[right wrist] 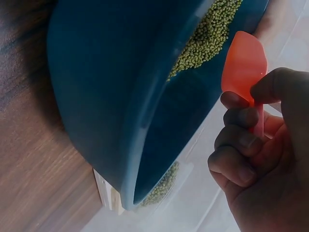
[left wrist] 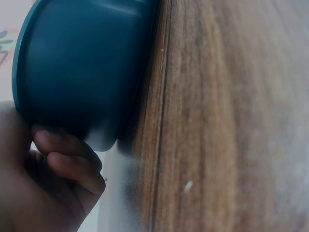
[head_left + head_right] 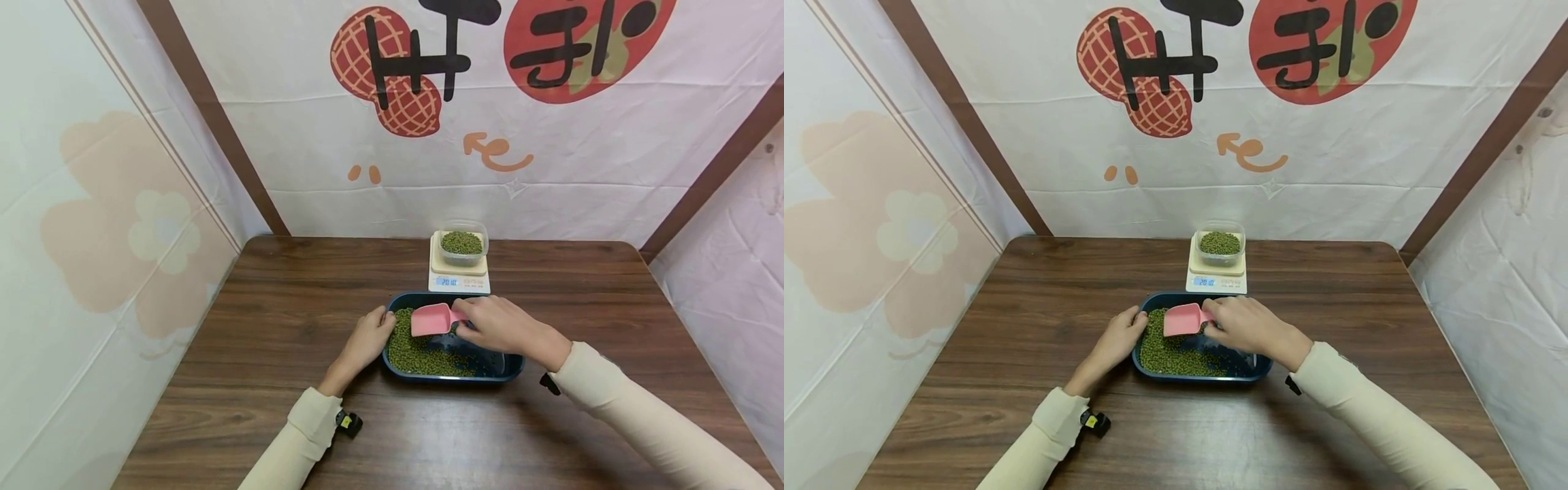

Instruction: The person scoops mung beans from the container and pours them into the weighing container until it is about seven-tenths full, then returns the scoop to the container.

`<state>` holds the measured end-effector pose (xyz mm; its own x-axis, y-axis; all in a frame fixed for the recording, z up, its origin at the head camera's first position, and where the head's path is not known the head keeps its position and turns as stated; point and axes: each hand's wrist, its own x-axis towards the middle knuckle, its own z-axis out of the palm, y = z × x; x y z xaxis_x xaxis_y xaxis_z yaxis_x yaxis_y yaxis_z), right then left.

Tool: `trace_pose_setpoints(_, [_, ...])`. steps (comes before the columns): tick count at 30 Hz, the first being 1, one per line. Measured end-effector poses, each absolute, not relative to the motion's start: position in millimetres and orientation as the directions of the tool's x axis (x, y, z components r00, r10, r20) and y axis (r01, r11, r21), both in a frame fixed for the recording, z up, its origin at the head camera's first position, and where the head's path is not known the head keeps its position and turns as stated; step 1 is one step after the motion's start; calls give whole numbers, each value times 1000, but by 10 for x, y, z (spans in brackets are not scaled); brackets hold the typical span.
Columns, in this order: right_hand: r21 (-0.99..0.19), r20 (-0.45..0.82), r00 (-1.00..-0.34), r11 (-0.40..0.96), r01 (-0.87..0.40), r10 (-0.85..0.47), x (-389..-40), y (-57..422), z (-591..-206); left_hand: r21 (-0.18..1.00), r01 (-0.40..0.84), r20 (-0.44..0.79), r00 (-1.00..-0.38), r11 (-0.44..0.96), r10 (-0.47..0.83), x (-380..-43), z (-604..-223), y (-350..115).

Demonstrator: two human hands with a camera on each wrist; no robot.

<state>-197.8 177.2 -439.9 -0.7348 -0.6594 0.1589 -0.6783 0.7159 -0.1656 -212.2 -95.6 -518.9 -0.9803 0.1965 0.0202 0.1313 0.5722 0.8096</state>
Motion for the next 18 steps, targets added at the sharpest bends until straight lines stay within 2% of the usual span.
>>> trace_pose_setpoints(8, [-188, 150, -713, 689, -700, -684, -1984, 1732, -4444, 804, 133, 27, -982, 580, 187, -2138, -5181, -959])
trace_pose_setpoints(18, [-202, 64, -715, 693, -693, -696, -1966, 1696, -4534, 810, 129, 23, -982, 572, 189, -2126, -5184, -956])
